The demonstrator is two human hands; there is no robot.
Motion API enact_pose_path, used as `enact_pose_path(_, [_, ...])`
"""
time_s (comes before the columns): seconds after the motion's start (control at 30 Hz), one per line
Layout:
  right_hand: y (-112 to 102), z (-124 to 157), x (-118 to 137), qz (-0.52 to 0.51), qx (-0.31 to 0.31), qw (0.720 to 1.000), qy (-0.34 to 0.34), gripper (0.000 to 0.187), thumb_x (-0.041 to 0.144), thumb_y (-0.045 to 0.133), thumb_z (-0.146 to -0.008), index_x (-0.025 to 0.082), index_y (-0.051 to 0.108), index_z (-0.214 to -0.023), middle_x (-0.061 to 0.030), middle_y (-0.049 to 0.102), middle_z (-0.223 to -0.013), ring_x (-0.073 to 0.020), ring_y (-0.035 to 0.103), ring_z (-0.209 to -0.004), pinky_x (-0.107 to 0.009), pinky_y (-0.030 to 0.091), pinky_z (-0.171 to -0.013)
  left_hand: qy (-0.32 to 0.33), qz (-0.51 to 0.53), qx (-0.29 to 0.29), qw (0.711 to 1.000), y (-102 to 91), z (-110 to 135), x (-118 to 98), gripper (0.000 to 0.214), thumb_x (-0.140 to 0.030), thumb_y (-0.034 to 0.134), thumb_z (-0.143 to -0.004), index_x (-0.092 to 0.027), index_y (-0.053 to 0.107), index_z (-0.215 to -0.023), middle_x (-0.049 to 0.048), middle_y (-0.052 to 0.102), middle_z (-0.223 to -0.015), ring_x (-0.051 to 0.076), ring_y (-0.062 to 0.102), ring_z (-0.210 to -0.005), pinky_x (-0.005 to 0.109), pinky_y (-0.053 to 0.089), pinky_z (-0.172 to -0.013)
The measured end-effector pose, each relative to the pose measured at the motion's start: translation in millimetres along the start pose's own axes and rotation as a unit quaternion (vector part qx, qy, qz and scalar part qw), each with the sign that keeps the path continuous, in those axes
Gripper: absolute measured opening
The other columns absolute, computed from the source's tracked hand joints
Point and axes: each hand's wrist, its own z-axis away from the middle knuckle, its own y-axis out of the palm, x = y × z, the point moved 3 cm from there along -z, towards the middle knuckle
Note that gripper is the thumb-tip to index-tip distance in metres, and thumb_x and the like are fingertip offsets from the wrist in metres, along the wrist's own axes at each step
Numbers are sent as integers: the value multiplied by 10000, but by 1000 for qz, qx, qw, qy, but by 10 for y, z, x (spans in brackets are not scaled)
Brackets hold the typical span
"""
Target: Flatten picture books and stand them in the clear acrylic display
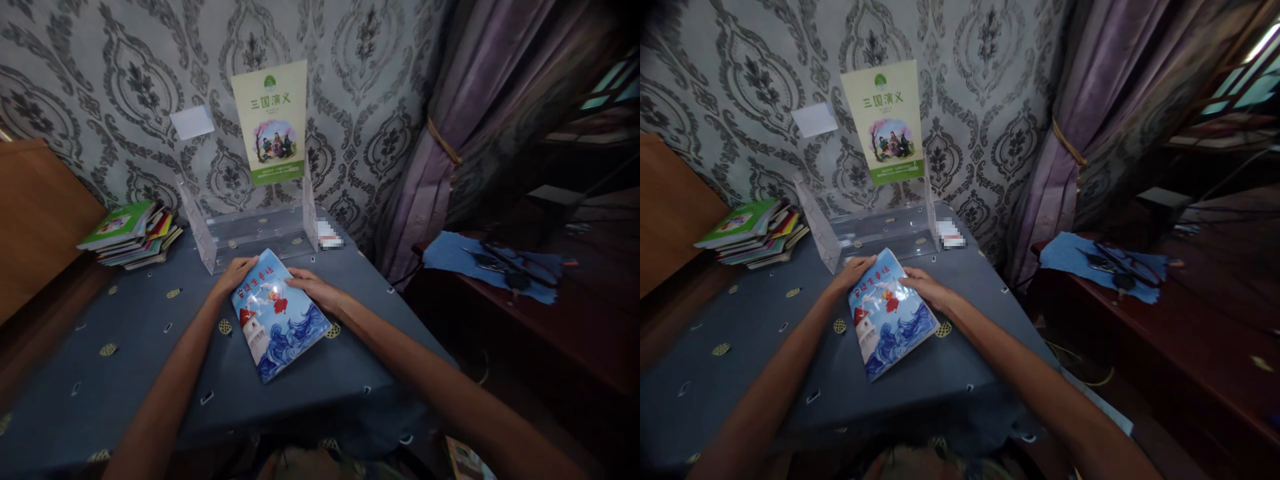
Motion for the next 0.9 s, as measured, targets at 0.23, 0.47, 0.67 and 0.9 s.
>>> enact_pose_path(0.23, [-157, -269, -88, 51, -113, 988, -88, 342, 454, 799, -670, 207, 625, -830, 20, 669, -671, -149, 626, -612, -266, 516, -623, 18, -37, 121, 992, 313, -116, -165, 524, -679, 689, -712, -177, 646, -564, -2, 569, -532, 139, 463, -495, 247, 330, -472])
enact_pose_path(0.47, [-359, -364, -165, 169, -186, 956, -150, 336, 543, 658, -733, 220, 565, -723, 65, 520, -588, -119, 459, -558, -225, 355, -515, 65, -92, 116, 987, 432, -151, -168, 492, -564, 701, -746, -196, 526, -469, -35, 449, -471, 118, 368, -494, 249, 267, -485])
enact_pose_path(0.67, [-380, -446, -54, 337, -186, 904, -184, 240, 360, 611, -820, 219, 547, -637, 59, 478, -543, -129, 428, -568, -252, 306, -567, 102, -119, 8, 988, 174, 48, -54, 255, -427, 593, -830, -208, 696, -752, 22, 669, -747, 202, 560, -736, 278, 426, -707])
enact_pose_path(0.9, [-481, -467, -45, 455, -201, 845, -197, 201, 277, 580, -874, 206, 718, -1001, 20, 634, -663, -164, 557, -642, -281, 400, -669, 148, -226, -133, 954, -107, 594, 173, 267, -264, 424, -929, -207, 676, -993, 60, 706, -957, 220, 644, -915, 334, 485, -849])
